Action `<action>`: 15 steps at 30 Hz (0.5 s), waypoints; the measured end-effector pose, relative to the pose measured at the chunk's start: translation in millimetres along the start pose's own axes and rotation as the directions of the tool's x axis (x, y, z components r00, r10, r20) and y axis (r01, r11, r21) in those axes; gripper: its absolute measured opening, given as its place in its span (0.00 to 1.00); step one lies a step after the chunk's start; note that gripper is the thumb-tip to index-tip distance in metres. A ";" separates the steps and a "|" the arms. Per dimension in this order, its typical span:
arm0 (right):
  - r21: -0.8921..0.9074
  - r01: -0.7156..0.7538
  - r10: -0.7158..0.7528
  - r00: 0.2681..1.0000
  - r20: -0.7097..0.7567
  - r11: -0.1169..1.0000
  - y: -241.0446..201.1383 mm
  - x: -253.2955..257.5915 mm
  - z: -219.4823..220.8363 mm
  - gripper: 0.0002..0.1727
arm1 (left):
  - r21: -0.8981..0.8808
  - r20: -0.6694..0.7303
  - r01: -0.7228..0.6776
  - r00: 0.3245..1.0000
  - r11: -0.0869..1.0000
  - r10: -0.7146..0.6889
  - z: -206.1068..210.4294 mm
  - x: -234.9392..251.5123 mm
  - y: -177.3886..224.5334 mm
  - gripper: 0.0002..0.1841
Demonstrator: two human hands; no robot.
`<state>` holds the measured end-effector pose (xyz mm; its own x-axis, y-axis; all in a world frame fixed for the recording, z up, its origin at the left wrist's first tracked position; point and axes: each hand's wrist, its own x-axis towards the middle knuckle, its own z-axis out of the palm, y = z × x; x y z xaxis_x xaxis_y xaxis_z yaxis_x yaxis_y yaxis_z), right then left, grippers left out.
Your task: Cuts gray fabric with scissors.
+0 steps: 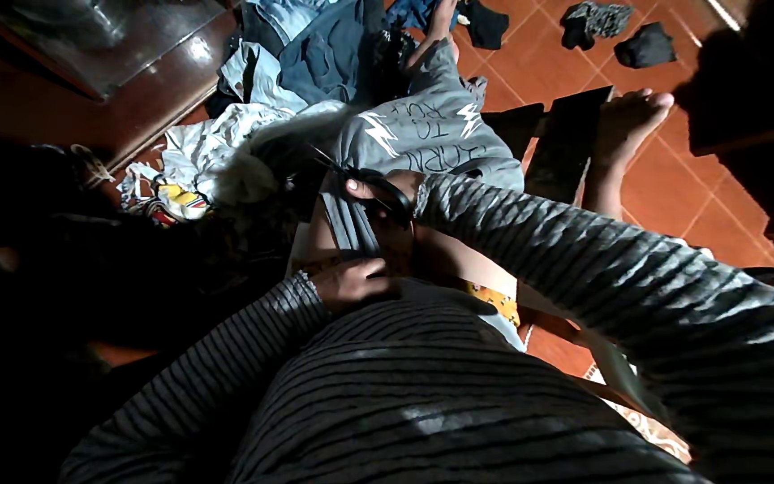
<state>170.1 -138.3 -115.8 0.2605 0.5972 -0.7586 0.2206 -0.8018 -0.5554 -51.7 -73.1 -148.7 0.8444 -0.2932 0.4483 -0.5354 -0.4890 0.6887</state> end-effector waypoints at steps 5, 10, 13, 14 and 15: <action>-0.204 0.100 -0.106 0.994 -0.016 0.974 1.5 -5.4 2.9 0.34 | -0.006 0.028 0.027 0.999 1.000 -0.027 -3.1 2.1 2.5 0.07; -0.152 0.133 -0.133 0.991 0.009 0.979 3.7 -7.3 -0.5 0.33 | -0.009 0.010 0.002 1.000 1.000 -0.002 2.2 -0.9 -3.6 0.06; -0.195 0.149 -0.147 0.989 0.025 0.969 4.8 -5.5 -1.6 0.34 | -0.013 0.021 0.004 1.000 1.000 -0.003 1.5 0.8 -3.8 0.07; -0.213 0.154 -0.151 0.988 0.031 0.965 4.6 -5.3 -1.8 0.35 | -0.016 0.025 0.002 1.000 1.000 -0.001 0.9 1.3 -3.6 0.07; -0.233 0.162 -0.159 0.987 0.031 0.959 4.5 -5.1 -1.3 0.35 | -0.022 0.028 -0.002 1.000 1.000 0.002 0.2 1.6 -3.4 0.07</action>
